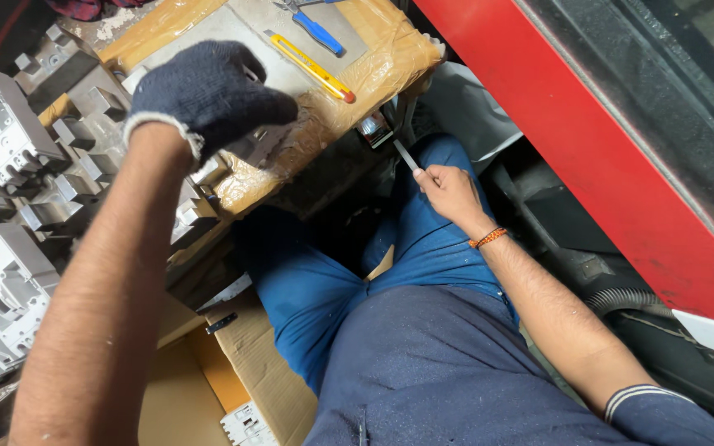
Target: The person sits and repeatedly processes white plastic housing components. They use a metal file to smooth edges on a workbench, then use a yellow utility knife to trim flash from the parts while holding them in gloved hands. Finished pieces are placed into a cardboard box.
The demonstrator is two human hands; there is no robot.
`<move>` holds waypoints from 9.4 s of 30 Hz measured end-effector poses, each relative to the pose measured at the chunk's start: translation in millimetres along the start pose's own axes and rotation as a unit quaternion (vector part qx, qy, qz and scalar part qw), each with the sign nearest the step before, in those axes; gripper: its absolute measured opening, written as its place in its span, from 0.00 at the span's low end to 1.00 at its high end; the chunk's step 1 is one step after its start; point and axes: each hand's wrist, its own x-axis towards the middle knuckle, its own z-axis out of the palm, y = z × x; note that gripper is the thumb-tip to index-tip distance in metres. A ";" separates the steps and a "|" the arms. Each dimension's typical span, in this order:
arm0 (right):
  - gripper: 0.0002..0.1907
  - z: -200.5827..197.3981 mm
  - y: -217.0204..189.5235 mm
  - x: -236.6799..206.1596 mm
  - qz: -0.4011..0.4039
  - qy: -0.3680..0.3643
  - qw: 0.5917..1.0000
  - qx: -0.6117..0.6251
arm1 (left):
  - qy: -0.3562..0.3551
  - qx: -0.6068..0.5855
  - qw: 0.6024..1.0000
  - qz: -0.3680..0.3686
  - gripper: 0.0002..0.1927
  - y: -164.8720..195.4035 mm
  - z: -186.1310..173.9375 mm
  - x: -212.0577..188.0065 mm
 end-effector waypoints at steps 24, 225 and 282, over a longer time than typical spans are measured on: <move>0.19 2.4 -171.2 -36.1 -0.173 -0.074 0.973 0.133 | 0.002 -0.215 0.976 -0.020 0.38 4.5 15.1 2.0; 0.10 -2.4 -187.1 -96.2 -0.245 -0.162 0.955 0.042 | 0.114 -0.987 0.052 -0.105 0.37 4.0 209.8 -178.1; 0.08 4.3 -172.3 -91.6 -0.151 -0.252 0.944 0.153 | 0.132 -0.986 0.072 -0.067 0.38 8.7 199.9 -175.8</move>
